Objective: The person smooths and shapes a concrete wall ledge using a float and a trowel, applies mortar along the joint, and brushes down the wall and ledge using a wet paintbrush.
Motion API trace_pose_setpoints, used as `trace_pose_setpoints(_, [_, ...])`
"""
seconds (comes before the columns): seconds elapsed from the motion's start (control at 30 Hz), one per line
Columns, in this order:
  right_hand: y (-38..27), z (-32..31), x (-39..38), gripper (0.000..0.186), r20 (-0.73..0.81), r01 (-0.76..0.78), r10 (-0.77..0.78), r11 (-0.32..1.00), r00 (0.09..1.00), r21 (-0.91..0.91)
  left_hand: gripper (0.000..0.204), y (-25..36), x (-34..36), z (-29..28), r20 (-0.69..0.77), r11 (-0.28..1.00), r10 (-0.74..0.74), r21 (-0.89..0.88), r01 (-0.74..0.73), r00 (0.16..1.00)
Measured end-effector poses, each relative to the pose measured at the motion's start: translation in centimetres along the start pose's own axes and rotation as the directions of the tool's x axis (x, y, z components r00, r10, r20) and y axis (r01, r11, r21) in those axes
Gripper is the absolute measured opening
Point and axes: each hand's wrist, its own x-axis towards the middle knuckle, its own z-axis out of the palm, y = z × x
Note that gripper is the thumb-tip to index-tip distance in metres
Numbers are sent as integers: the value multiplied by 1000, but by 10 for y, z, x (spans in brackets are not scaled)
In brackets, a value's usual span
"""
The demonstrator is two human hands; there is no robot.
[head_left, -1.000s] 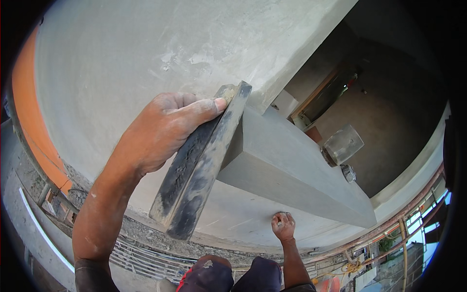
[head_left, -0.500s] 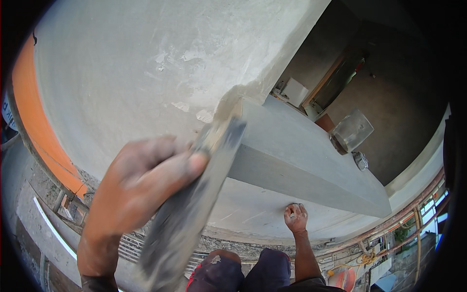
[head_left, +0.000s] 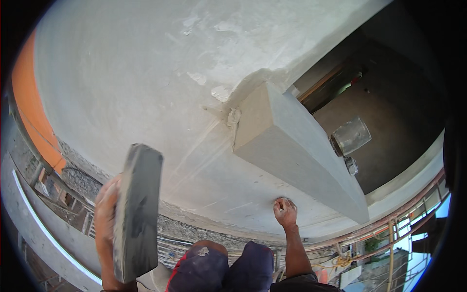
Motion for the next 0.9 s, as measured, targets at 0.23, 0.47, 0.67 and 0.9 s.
trace_pose_setpoints(0.23, [-11,-10,10,6,130,-71,66,997,989,34,37,-7,49,45,93,936,-322,-115,332,942])
trace_pose_setpoints(0.47, [-10,-8,10,5,131,-87,85,996,988,5,42,16,68,95,282,882,-291,-291,371,914])
trace_pose_setpoints(0.67, [-13,-4,9,5,114,-118,115,993,987,12,38,5,73,105,357,837,-228,-402,370,906])
trace_pose_setpoints(0.9, [-9,-4,8,6,94,-102,101,995,990,11,37,1,77,108,397,862,-222,-347,370,891])
